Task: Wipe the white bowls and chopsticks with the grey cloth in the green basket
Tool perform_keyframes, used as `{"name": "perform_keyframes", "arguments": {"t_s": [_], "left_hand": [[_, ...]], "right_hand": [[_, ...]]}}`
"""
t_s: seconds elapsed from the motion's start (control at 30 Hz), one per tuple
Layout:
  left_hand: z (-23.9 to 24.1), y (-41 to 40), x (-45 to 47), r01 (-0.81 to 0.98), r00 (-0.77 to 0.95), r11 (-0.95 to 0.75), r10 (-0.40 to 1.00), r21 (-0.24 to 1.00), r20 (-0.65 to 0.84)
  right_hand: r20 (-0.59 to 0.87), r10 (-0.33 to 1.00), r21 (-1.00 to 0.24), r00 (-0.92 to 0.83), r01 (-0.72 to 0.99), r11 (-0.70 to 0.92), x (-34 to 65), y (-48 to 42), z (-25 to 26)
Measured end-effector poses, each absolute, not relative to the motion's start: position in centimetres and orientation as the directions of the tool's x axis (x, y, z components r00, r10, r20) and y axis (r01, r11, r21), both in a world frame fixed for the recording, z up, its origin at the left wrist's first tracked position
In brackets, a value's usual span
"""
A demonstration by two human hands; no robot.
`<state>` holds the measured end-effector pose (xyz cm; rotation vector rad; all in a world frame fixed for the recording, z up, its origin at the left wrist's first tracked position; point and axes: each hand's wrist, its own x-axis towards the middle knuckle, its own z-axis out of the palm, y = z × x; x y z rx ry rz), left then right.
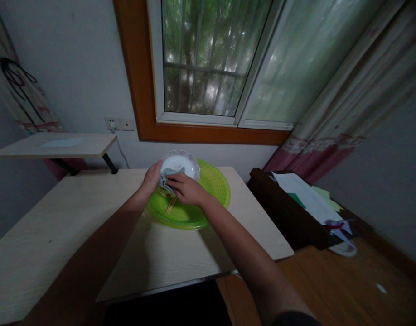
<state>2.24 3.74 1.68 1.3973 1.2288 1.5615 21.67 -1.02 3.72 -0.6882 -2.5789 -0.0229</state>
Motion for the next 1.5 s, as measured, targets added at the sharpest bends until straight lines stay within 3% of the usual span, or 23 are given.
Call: {"name": "perform_keyframes", "arguments": {"t_s": [0.2,0.4,0.57,0.73,1.13,1.3,1.5], "left_hand": [[1.2,4.2,3.0,0.019,-0.058,-0.304,0.951,0.952,0.305],[1.8,3.3,3.1,0.043,-0.063,-0.276,0.959,0.96,0.278],[1.8,3.1,2.4,0.123,-0.174,-0.299,0.932,0.946,0.317],[1.5,3.5,1.9,0.146,-0.312,-0.321,0.883,0.936,0.352],[0.9,4.4,1.4,0.076,-0.384,-0.366,0.848,0.928,0.366],[1.0,4.2,1.7,0.0,-0.322,-0.363,0.882,0.932,0.343],[0.6,4.5,2.0,-0.077,-0.228,-0.356,0.916,0.931,0.331]], "right_hand": [[0.474,0.542,-0.035,-0.694,0.601,0.799,21.4,-0.5,3.6],[0.532,0.716,-0.073,-0.451,0.819,0.57,21.8,-0.6,4.6],[0.472,0.823,-0.088,-0.317,0.912,0.401,22.9,-0.9,5.2],[0.381,0.858,-0.047,-0.344,0.92,0.389,23.0,-0.7,5.1],[0.334,0.942,-0.426,0.038,0.898,0.114,25.2,0.9,4.2],[0.203,0.979,-0.502,0.005,0.859,0.099,25.4,1.8,3.3],[0.233,0.968,-0.54,-0.091,0.816,0.206,25.4,2.0,3.0]]}}
